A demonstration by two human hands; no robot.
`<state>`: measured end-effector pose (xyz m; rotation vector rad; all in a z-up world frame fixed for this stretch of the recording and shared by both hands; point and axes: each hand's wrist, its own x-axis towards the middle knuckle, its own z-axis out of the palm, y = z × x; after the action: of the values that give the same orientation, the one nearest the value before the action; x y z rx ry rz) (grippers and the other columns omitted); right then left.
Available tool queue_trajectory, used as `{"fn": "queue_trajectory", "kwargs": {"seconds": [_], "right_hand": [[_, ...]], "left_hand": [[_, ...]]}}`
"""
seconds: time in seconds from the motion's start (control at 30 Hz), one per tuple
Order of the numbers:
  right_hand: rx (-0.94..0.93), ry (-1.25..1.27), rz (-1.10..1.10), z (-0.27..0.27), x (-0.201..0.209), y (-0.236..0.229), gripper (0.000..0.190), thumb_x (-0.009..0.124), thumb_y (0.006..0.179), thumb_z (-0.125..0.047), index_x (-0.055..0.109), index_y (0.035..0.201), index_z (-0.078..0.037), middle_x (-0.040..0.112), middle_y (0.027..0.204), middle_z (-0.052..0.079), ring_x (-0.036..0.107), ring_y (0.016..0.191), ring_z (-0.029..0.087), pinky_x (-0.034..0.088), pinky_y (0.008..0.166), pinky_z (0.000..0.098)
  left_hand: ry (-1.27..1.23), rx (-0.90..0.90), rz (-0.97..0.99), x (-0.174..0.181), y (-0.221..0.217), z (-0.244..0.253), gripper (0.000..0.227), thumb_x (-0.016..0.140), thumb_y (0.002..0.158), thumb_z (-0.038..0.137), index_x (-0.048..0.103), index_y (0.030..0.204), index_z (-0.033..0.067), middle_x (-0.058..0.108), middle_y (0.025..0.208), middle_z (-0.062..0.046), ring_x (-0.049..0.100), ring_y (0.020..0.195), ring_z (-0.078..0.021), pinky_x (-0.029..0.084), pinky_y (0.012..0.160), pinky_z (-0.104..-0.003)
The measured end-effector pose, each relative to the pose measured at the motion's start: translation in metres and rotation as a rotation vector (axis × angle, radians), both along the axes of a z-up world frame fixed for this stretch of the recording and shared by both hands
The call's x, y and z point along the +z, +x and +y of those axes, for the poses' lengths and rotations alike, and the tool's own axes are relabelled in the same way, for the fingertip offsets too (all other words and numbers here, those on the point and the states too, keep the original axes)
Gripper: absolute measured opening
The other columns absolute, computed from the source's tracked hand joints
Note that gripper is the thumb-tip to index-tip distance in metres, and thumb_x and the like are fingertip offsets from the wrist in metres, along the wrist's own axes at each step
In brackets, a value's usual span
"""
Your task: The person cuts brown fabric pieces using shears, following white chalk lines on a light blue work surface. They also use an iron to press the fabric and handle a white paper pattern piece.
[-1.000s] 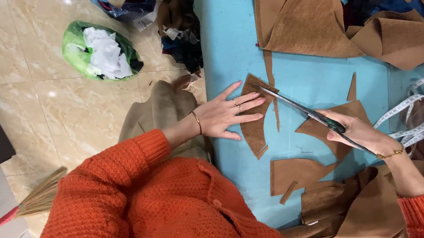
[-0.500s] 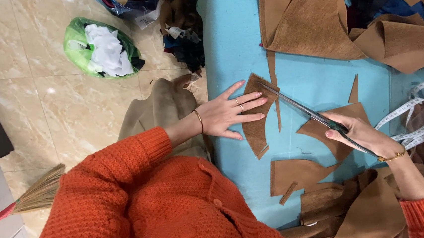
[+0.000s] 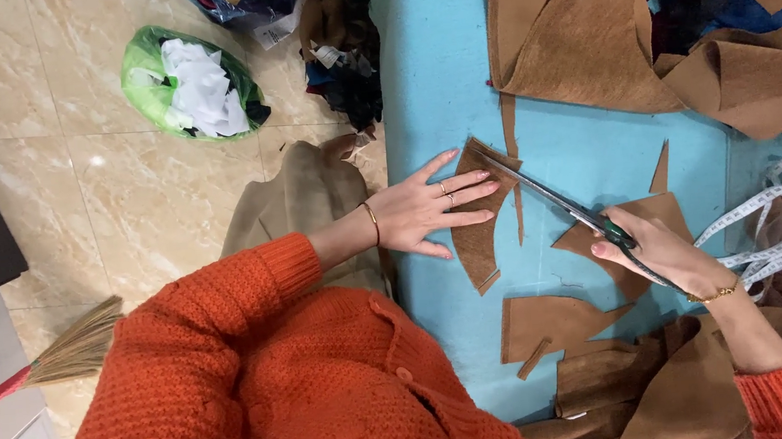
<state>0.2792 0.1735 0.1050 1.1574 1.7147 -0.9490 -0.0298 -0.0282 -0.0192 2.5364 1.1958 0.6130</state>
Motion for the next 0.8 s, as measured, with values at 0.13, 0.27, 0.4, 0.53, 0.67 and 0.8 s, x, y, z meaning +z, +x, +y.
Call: {"fn": "queue_trajectory", "kwargs": {"seconds": [0.13,0.27,0.4,0.53,0.67,0.8], "right_hand": [[-0.011,0.035,0.075,-0.001,-0.007,0.008,0.045,0.065,0.100,-0.045,0.042,0.081,-0.011,0.040,0.071,0.004,0.034,0.063,0.018,0.029,0.064,0.0311],[0.021,0.056,0.107,0.002,-0.015,0.013,0.047,0.065,0.099,-0.049,0.043,0.077,-0.012,0.040,0.065,0.002,0.035,0.059,0.015,0.031,0.060,0.0302],[0.058,0.072,0.104,0.001,-0.010,0.007,0.045,0.063,0.097,-0.051,0.055,0.080,-0.010,0.044,0.064,0.002,0.038,0.057,0.015,0.033,0.059,0.0298],[0.008,0.063,0.049,-0.003,0.001,-0.003,0.044,0.064,0.099,-0.048,0.051,0.080,-0.010,0.043,0.064,0.004,0.038,0.057,0.017,0.033,0.060,0.0300],[0.001,0.014,0.061,0.004,-0.012,0.011,0.045,0.071,0.097,-0.042,0.044,0.080,-0.010,0.043,0.066,0.004,0.037,0.060,0.017,0.032,0.061,0.0309],[0.018,0.005,0.001,0.008,-0.009,0.005,0.039,0.069,0.095,-0.044,0.052,0.086,-0.010,0.070,0.082,0.005,0.052,0.070,0.018,0.039,0.068,0.0303]], "left_hand": [[0.001,-0.002,0.017,-0.001,0.001,0.000,0.083,0.048,0.101,0.071,0.033,0.164,0.0188,0.021,0.170,-0.016,0.018,0.158,-0.0315,0.005,0.124,-0.068],[-0.014,-0.009,0.016,0.002,0.000,0.000,0.082,0.042,0.103,0.072,0.030,0.164,0.0186,0.020,0.170,-0.016,0.015,0.159,-0.0310,0.004,0.124,-0.068],[0.016,0.005,0.011,0.000,0.000,-0.001,0.082,0.043,0.102,0.072,0.036,0.163,0.0167,0.021,0.170,-0.017,0.017,0.158,-0.0311,0.005,0.124,-0.068],[-0.023,-0.012,0.018,0.000,0.000,-0.001,0.082,0.043,0.103,0.071,0.030,0.165,0.0191,0.018,0.171,-0.016,0.015,0.159,-0.0320,0.003,0.124,-0.068],[-0.019,-0.011,-0.002,-0.002,0.000,-0.001,0.082,0.044,0.102,0.071,0.032,0.164,0.0188,0.019,0.170,-0.016,0.016,0.159,-0.0316,0.003,0.124,-0.068],[-0.020,-0.014,0.001,-0.001,0.001,-0.001,0.081,0.043,0.103,0.070,0.030,0.164,0.0191,0.019,0.170,-0.016,0.015,0.159,-0.0321,0.002,0.124,-0.068]]}}
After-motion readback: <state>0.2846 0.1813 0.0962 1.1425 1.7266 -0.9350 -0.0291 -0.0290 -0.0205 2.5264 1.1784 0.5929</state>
